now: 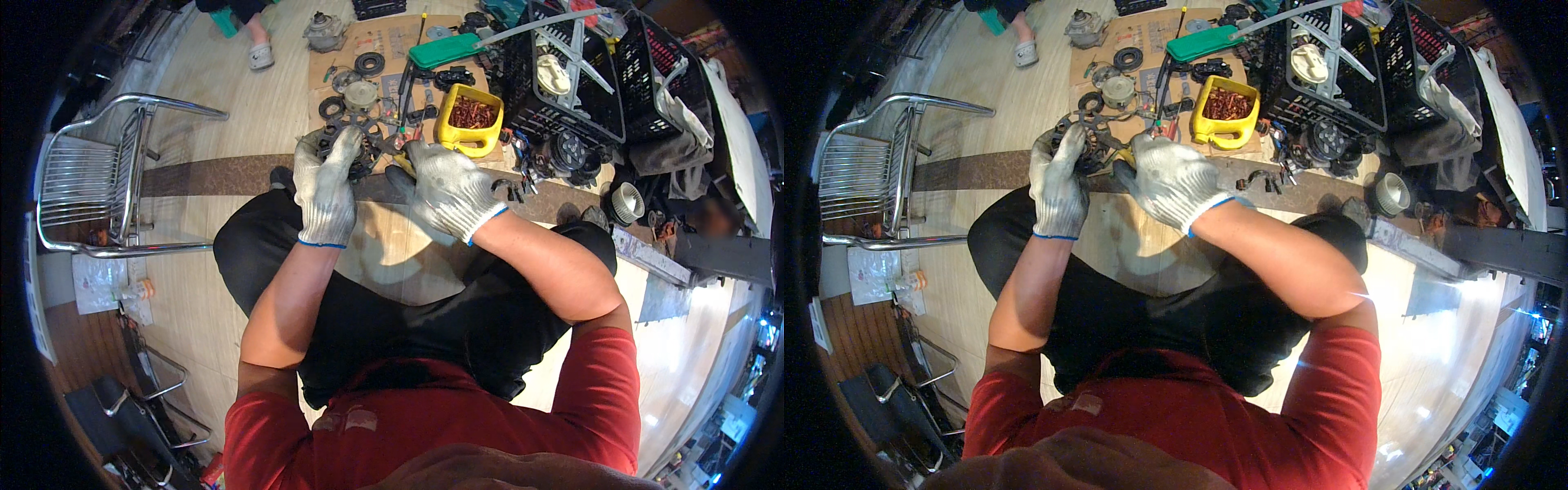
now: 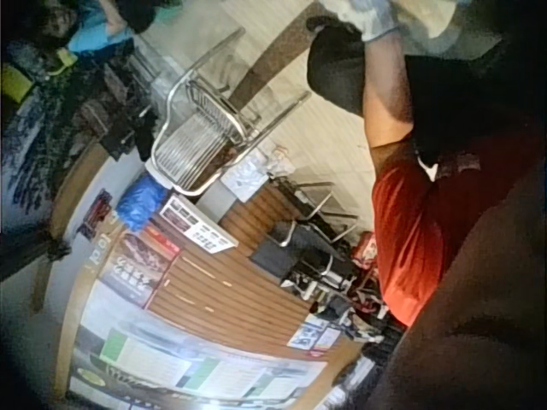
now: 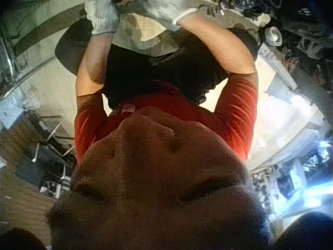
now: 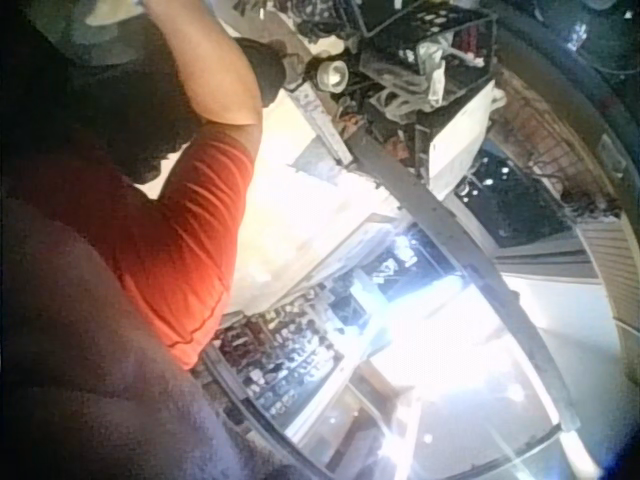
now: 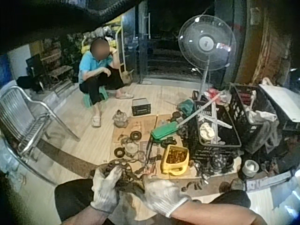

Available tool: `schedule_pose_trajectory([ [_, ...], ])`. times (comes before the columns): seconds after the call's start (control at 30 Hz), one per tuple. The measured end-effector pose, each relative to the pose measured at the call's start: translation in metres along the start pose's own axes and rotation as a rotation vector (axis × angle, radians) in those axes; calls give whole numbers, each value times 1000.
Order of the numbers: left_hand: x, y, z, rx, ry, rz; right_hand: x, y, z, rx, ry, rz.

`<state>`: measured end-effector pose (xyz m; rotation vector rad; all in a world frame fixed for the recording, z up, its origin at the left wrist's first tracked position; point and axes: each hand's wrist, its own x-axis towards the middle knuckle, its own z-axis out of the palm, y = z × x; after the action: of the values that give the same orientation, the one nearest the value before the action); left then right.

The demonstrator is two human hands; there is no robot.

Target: The person uses pliers to pull a wire through a mechanical component and then wraps thin wire around the copper coils of a motor stator while sitting among various automotive tools and parts.

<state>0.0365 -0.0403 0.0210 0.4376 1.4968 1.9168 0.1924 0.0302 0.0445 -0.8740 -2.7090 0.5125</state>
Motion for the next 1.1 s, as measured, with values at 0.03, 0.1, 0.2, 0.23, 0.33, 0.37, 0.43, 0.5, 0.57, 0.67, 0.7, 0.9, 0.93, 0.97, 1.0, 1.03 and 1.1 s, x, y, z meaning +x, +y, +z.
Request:
schedule_pose_trajectory([
  [0.03,0,-1,-1,16,-1,8,0,0,-1,8,-12,3],
  [0.1,0,1,0,-55,-27,-15,1,-1,-2,26,-14,32],
  [0.2,-5,15,4,-206,-45,-111,2,3,-8,4,18,40],
  [0.23,-6,19,5,-264,-48,-155,2,5,-10,-12,34,37],
  [0.33,-6,19,3,-333,-72,-155,-1,6,-17,-116,111,9],
  [0.37,-5,18,3,-315,-66,-145,0,8,-15,-148,126,6],
  [0.43,-6,16,4,-280,-57,-129,-1,7,-14,-199,177,-32],
  [0.5,-6,16,3,-262,-82,-128,-2,7,-13,-234,216,-61],
  [0.57,-7,16,5,-237,-93,-124,-2,6,-12,-253,243,-80],
  [0.67,-8,15,7,-190,-78,-120,-1,3,-13,-264,178,-58],
  [0.7,-7,13,7,-173,-72,-117,-1,3,-11,-269,205,-63],
  [0.9,-7,12,6,-230,-108,-184,-1,4,-6,-264,283,-68],
  [0.93,-8,14,7,-251,-107,-213,-2,4,-7,-249,282,-72],
  [0.97,-8,15,7,-279,-102,-229,-2,5,-7,-233,282,-77],
  [1.0,-9,16,8,-309,-98,-245,-2,5,-8,-233,285,-81],
  [1.03,-9,16,8,-339,-94,-262,-1,6,-9,-233,289,-85],
  [1.1,-6,12,5,-341,-105,-266,-1,5,-9,-243,288,-84],
])
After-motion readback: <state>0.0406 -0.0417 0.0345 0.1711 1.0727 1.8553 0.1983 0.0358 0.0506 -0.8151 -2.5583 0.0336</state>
